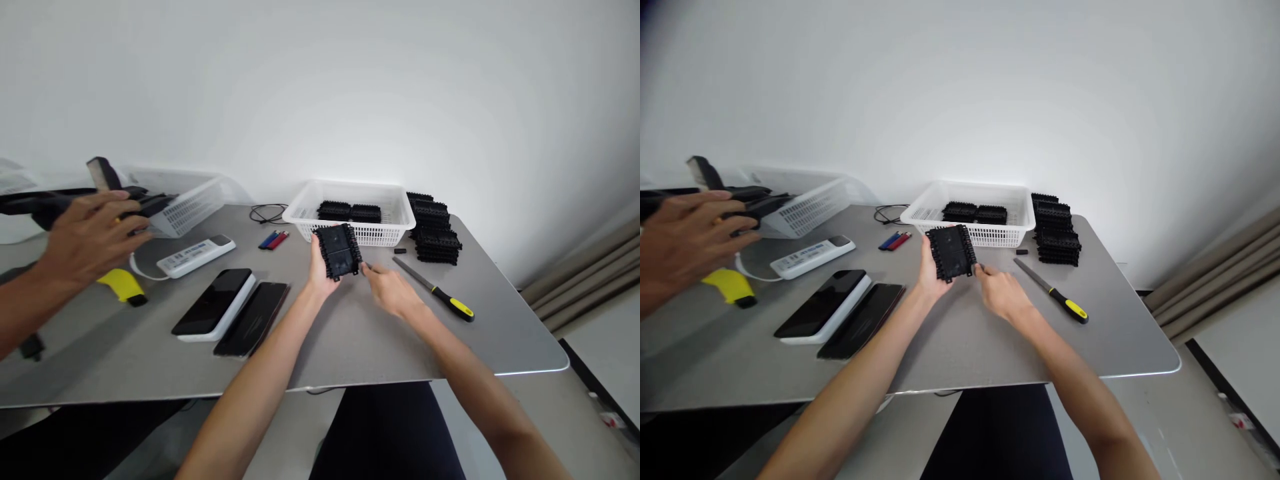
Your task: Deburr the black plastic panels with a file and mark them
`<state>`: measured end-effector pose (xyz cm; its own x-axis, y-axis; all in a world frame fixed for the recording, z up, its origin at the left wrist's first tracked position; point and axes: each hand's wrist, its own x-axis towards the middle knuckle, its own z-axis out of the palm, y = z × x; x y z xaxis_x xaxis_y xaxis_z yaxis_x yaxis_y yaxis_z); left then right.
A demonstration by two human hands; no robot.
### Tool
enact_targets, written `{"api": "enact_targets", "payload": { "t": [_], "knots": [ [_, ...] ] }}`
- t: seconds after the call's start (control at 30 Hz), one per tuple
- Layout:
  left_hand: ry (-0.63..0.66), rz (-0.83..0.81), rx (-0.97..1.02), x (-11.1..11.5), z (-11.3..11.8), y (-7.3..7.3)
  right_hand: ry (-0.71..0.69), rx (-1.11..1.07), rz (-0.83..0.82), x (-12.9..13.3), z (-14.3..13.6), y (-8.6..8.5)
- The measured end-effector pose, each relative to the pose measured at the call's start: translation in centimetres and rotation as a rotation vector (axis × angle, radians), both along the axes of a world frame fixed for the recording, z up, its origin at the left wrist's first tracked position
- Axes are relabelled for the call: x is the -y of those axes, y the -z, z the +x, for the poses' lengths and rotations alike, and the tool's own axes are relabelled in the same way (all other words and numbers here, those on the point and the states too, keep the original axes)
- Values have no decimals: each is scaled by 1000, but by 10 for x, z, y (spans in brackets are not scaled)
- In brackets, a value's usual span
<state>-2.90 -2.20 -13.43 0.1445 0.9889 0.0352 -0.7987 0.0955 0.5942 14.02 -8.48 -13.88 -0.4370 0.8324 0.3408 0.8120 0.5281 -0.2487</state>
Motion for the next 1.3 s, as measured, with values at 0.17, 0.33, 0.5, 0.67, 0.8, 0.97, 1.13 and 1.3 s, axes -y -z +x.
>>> {"api": "enact_targets", "payload": {
  "t": [0.17,0.33,0.5,0.67,0.8,0.97,1.13,1.3],
  "knots": [
    [230,-47,-79,11,19,5,141,-324,178,-16,11,-3],
    [210,-19,-71,18,30,5,196,-128,90,-11,-2,-3],
    [17,-12,-15,4,5,0,13,-60,-23,6,-5,-1],
    [89,-1,-43,6,7,1,30,-320,114,-6,6,-6],
    [240,-7,-88,16,23,3,172,-276,171,-16,1,-9],
    [112,2,-59,12,17,2,146,-26,70,-2,-9,-6],
    [49,-1,-49,5,8,2,116,-74,68,7,-4,-9],
    [224,-19,-120,14,24,5,248,-99,219,-8,2,-19]
  ]
}}
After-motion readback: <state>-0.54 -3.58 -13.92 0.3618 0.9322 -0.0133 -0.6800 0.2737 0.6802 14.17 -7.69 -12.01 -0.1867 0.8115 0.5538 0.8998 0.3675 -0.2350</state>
